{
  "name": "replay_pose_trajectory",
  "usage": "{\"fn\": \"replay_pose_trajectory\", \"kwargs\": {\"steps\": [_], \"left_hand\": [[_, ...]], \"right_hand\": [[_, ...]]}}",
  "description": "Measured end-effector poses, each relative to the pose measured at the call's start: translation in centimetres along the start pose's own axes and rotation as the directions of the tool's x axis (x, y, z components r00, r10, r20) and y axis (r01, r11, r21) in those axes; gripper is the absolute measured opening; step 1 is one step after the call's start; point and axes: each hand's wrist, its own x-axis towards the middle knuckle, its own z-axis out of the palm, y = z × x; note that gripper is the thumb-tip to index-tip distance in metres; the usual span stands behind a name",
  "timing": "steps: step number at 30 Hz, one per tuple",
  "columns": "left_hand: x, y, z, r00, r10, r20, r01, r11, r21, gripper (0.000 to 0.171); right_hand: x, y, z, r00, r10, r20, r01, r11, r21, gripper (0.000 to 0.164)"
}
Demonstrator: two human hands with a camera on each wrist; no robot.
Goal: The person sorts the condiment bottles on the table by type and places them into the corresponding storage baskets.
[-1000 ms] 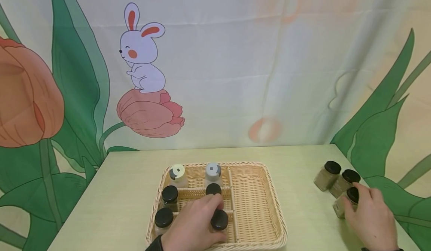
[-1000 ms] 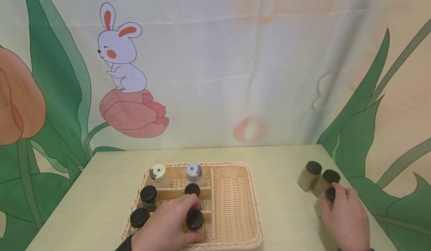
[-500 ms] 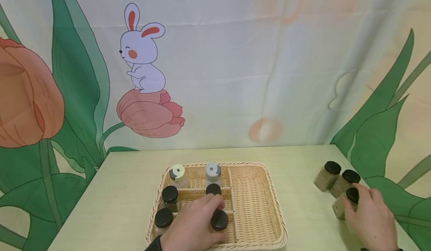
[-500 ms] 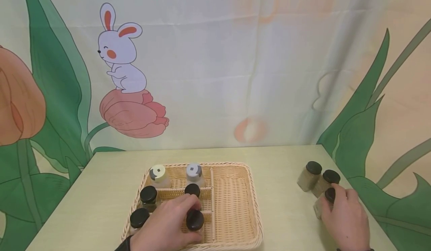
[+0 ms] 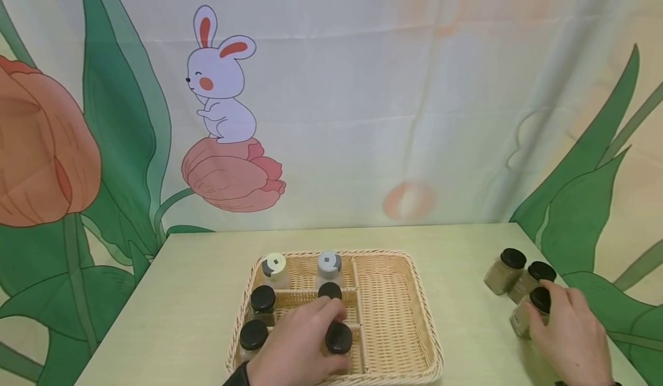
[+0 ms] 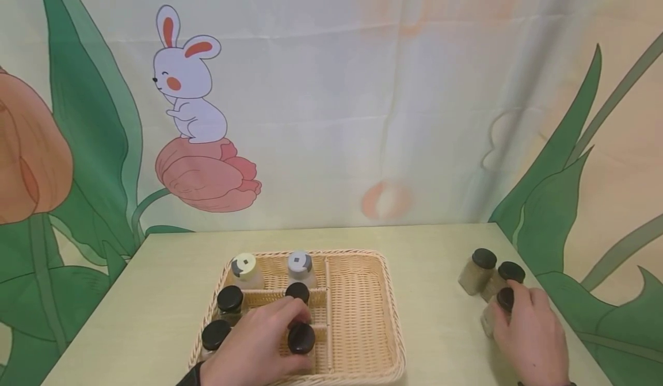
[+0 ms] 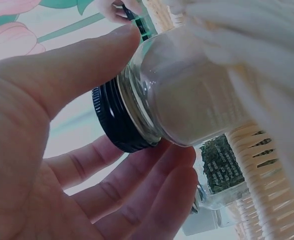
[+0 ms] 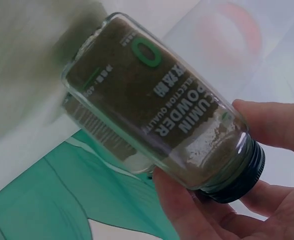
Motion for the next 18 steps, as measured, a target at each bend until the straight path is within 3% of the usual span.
{"fn": "replay_pose_trajectory", "kwargs": {"steps": [9,14,18], "left_hand": [[-0.1,0.0,-0.1,0.999,0.028,-0.026,-0.028,0.999,0.022,0.053],[-0.2,0.0,-0.1,0.997,0.059,-0.048,-0.057,0.998,0.040,0.053],[-0.3,-0.1,-0.2,0.995,0.081,-0.064,-0.078,0.996,0.048,0.052]], "right_hand": [[0.0,-1.7,-0.3,0.985,-0.143,-0.094,0.146,0.989,0.032,0.054],[0.5,-2.9,-0.4,0.949,-0.254,-0.185,0.266,0.963,0.039,0.057],[1.2,-4.3,-0.8,0.921,-0.328,-0.210,0.342,0.939,0.033,0.061]]}}
